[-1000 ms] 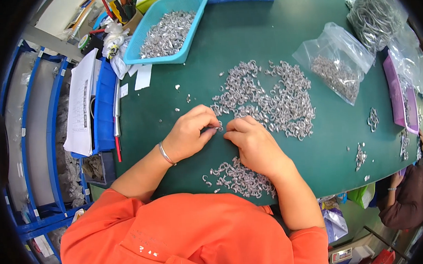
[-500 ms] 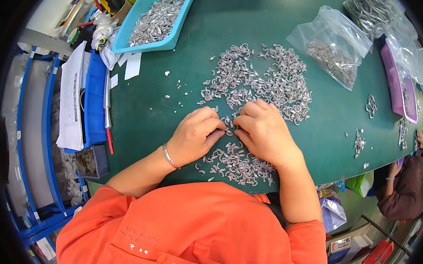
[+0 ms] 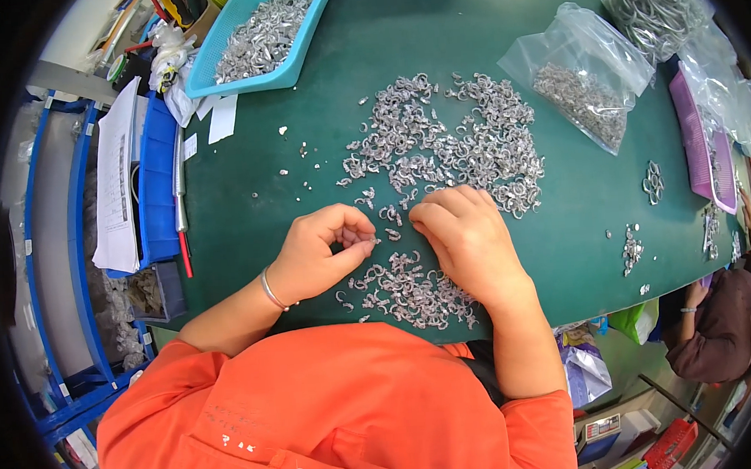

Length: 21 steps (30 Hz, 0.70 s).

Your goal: The person sits at a green workbench and repeatedly picks up small metal rings and pins from a pile. They insert the pins into the rings and place the assembled units into a light blue plastic basket. The process is repetitive and involves handling small components by hand.

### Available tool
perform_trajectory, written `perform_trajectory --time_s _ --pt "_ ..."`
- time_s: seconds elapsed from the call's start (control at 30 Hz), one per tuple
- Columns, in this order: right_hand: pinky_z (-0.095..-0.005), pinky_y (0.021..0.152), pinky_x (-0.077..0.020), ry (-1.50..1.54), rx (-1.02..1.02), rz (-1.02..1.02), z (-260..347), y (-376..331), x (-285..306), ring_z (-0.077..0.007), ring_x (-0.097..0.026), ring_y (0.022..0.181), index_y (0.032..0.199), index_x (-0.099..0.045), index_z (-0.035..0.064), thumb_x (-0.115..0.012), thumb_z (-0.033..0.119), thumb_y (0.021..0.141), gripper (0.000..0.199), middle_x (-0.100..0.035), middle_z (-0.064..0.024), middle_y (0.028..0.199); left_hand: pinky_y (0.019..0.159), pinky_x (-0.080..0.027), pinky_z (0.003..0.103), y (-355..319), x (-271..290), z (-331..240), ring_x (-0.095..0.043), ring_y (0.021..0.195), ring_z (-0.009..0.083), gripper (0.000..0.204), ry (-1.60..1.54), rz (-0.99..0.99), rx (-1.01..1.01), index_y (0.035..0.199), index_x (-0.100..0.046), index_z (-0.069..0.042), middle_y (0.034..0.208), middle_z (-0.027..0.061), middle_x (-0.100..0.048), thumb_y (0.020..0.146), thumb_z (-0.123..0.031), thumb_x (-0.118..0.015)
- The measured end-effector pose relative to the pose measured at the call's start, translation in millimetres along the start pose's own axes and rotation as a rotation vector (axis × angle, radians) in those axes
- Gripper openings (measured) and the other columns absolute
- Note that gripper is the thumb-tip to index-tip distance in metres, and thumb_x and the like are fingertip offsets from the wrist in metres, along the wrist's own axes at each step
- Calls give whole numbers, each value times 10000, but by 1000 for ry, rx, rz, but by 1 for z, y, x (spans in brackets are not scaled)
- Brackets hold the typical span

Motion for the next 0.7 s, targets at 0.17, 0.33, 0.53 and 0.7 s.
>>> perform_trajectory --time_s 0.17,0.33,0.53,0.7 --pt "-411 709 -536 158 -59 -62 4 -16 -5 -339 -649 806 940 -666 12 -713 -50 799 161 -675 -127 895 755 -592 278 -1 0 4 -722 834 168 117 -428 106 272 1061 -650 45 956 111 -720 954 -4 -649" --pt "-368 707 -542 332 -172 -127 21 -24 -6 -304 -667 815 966 -682 3 -713 -74 810 177 -679 -128 894 756 -602 292 -2 2 0 -728 825 179 128 -619 159 348 1074 -662 49 962 132 -729 967 -19 -646" --pt "-367 721 -544 389 -135 -25 23 -33 -4 -305 -668 843 961 -704 11 -718 -61 816 162 -677 -124 920 755 -565 255 -12 0 -2 -696 860 141 87 -449 198 239 1012 -690 15 970 82 -714 927 1 -678" --pt "-392 737 -517 356 -51 95 24 -30 -2 -301 -638 831 957 -712 29 -730 -17 803 161 -667 -98 909 703 -525 256 -23 -1 -5 -634 799 114 105 -27 287 29 908 -707 -36 968 49 -666 839 34 -671"
Point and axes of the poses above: each hand's wrist, its own y-axis towards the middle knuckle, its own x-axis out of the back of the hand, z = x × y, the point moved 1 cm from there along y, towards the middle knuckle
